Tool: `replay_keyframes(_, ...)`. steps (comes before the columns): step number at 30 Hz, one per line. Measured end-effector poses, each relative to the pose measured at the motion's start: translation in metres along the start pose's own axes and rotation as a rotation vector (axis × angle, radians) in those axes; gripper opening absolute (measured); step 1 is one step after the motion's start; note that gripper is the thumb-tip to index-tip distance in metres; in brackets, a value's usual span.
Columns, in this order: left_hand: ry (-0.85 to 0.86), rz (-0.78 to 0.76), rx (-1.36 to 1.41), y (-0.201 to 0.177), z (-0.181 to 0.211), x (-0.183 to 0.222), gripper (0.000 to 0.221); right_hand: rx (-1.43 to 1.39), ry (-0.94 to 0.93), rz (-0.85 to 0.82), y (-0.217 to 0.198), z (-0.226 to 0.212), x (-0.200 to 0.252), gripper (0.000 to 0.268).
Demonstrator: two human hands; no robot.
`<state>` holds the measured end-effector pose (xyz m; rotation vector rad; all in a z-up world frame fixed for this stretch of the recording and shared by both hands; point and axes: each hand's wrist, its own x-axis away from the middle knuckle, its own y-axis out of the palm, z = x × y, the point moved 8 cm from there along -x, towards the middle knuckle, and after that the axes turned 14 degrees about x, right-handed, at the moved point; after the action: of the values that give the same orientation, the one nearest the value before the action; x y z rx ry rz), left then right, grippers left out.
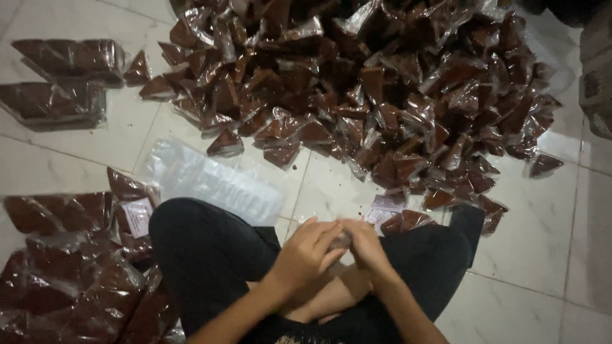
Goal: Packaging small triangular snack packets into larger plastic bags and sealing them using a handheld heat sealer.
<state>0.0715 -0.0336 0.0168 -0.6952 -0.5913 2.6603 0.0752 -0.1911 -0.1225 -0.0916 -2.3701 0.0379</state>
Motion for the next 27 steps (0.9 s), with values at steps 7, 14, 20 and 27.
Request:
replay_keyframes(7, -0.132, -0.063, 0.196, -0.016, -0.030, 0.001, 0.036, 1.945, -0.765, 0.462, -0.015, 0.017, -0.043, 0.029)
replay_keyframes(14, -0.203, 0.143, 0.160, -0.006, -0.056, -0.006, 0.028, 1.394, -0.559, 0.096, -0.027, 0.017, -0.086, 0.021)
replay_keyframes(20, -0.464, 0.224, 0.151, -0.012, -0.036, -0.012, 0.005, -0.258, -0.397, -0.104, 0.008, -0.076, -0.035, 0.029)
replay_keyframes(27, -0.505, 0.456, 0.393, -0.016, -0.039, 0.003, 0.015, 0.401, -0.994, 0.338, 0.033, -0.108, 0.042, 0.035)
